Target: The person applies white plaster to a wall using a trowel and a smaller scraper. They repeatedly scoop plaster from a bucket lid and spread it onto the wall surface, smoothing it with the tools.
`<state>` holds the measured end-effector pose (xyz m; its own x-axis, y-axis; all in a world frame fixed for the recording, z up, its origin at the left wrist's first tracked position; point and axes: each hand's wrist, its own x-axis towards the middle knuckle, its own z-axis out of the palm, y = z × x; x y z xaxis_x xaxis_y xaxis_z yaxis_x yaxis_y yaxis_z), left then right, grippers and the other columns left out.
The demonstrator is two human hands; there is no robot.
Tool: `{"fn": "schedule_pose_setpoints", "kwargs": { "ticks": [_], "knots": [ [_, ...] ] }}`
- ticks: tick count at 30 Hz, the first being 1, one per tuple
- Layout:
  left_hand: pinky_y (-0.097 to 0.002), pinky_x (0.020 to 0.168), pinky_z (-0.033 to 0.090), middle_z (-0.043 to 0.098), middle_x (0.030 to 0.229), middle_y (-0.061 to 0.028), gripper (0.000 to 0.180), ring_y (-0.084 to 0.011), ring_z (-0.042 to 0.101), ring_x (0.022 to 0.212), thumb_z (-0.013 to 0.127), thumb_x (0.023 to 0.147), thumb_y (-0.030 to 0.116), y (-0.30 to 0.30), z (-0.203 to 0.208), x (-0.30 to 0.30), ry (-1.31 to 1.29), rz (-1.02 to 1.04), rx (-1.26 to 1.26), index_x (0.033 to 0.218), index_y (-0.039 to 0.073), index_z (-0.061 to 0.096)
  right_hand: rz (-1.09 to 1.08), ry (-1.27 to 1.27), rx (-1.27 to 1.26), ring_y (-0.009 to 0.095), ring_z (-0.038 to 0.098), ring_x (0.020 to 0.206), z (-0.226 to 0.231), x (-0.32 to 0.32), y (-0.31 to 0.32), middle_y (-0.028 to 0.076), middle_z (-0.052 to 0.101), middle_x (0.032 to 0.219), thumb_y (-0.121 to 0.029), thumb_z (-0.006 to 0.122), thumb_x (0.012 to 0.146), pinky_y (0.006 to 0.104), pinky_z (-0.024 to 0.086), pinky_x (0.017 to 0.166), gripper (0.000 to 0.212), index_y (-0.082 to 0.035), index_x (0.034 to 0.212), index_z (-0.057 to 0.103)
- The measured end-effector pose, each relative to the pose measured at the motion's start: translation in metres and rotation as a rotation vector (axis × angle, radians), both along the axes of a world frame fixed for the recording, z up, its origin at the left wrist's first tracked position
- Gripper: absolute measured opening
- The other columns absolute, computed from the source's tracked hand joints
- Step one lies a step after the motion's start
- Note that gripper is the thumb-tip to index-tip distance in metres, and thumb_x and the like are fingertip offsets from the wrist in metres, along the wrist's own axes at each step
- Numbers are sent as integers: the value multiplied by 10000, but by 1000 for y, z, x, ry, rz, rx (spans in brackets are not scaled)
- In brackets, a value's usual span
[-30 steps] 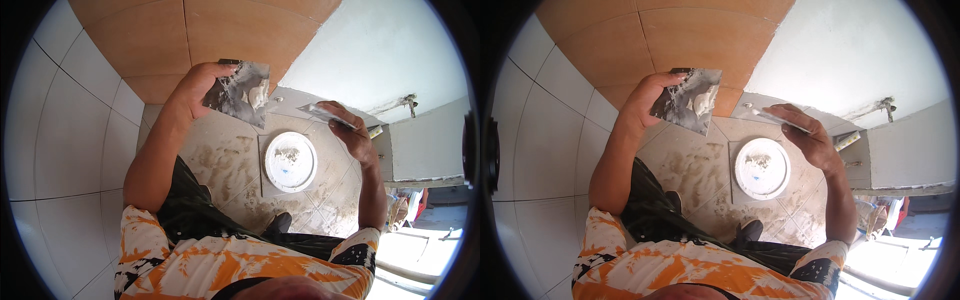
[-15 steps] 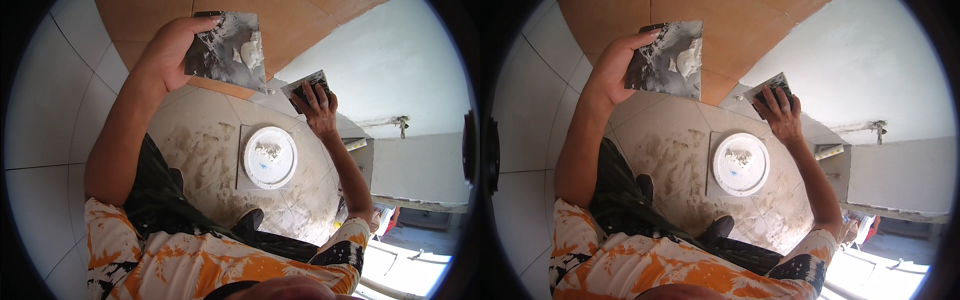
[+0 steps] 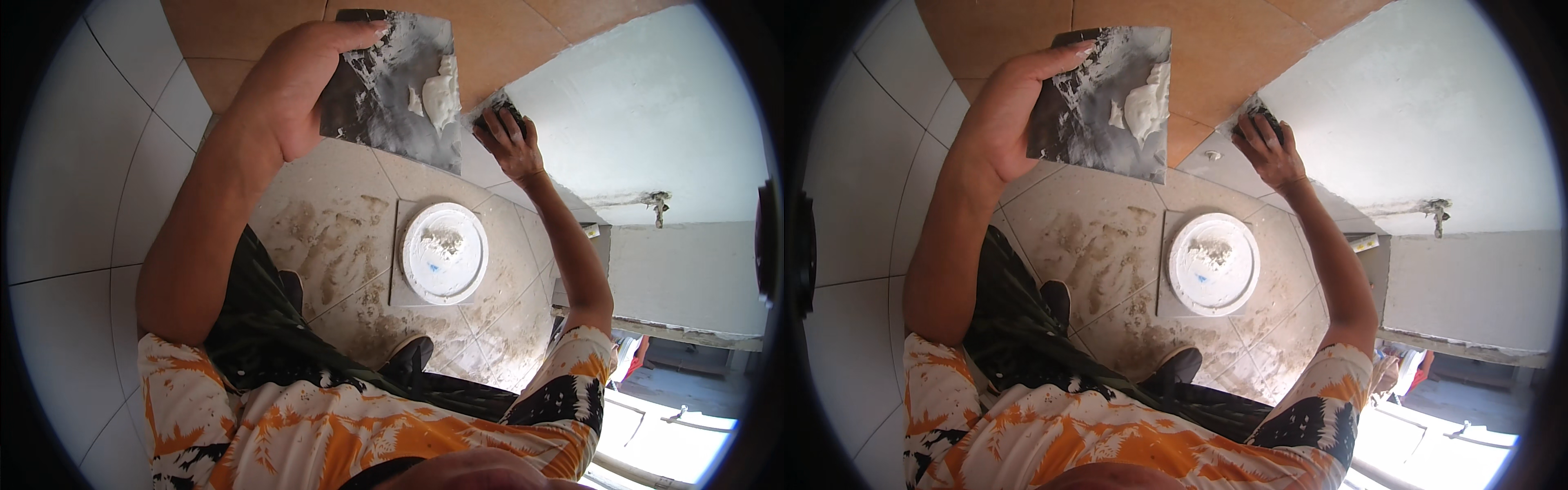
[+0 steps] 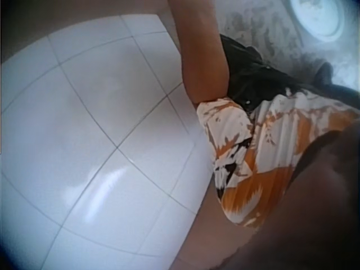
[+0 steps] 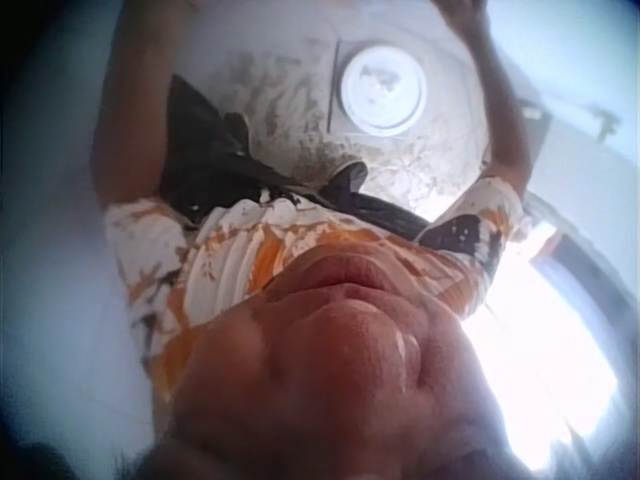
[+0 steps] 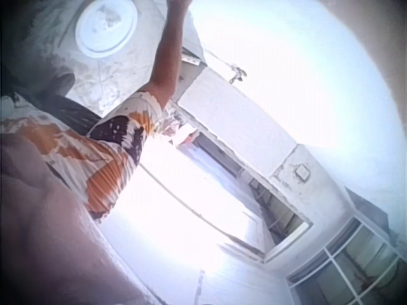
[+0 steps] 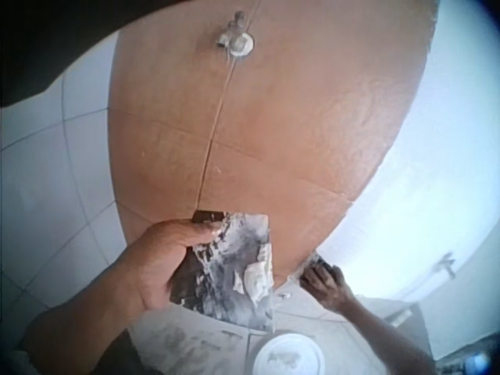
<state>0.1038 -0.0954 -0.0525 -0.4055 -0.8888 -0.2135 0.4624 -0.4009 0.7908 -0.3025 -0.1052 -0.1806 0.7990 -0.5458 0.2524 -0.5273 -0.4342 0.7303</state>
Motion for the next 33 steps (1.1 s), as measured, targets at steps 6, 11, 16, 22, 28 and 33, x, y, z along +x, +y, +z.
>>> {"fn": "schedule_pose_setpoints", "kwargs": {
  "ticks": [6, 11, 16, 22, 28, 33],
  "knots": [
    [-383, 752, 607, 692, 1019, -113, 300, -206, 702, 850, 544, 954, 218, 2, 1, 0, 3, 1, 8, 1144, -4, 612, -48, 48, 26, 225, 391, 1337, -4, -18, -2, 7, 421, 1463, -231, 553, 879, 514, 407, 998, 340, -269, 1206, 639],
    [-380, 757, 607, 694, 1024, -113, 284, -203, 705, 844, 549, 948, 204, 3, 3, 3, 11, -30, 49, 1133, 0, 618, -149, 54, 60, 227, 345, 1372, -6, -62, 28, 8, 402, 1482, -234, 570, 884, 538, 366, 1036, 347, -277, 1223, 626],
    [-370, 758, 606, 694, 1018, -121, 283, -200, 704, 839, 560, 946, 206, 1, -1, 2, 33, 5, 39, 1123, -7, 618, -62, -40, 15, 228, 407, 1329, 12, -49, 41, 19, 437, 1459, -285, 607, 871, 528, 355, 1035, 370, -279, 1240, 629],
    [-362, 740, 611, 692, 1009, -123, 284, -200, 705, 843, 557, 950, 203, -3, 0, -6, 11, -9, 37, 1124, -14, 611, 18, -12, 24, 224, 400, 1332, 2, -20, 13, 10, 431, 1461, -292, 567, 888, 507, 393, 1014, 373, -281, 1258, 620],
    [-364, 751, 616, 689, 1018, -122, 294, -204, 706, 851, 547, 955, 206, -4, -4, -6, 7, 5, 32, 1141, -16, 599, 23, -12, -9, 207, 396, 1333, -6, -18, -9, -3, 421, 1465, -269, 529, 906, 491, 374, 1052, 364, -280, 1259, 620],
    [-369, 758, 616, 688, 1027, -119, 294, -211, 706, 856, 533, 961, 198, -8, -9, -5, 47, -29, 43, 1150, -18, 596, -38, 69, 41, 198, 369, 1348, -8, -40, -3, -15, 403, 1464, -250, 522, 913, 485, 361, 1076, 353, -277, 1252, 618]
  ]
}}
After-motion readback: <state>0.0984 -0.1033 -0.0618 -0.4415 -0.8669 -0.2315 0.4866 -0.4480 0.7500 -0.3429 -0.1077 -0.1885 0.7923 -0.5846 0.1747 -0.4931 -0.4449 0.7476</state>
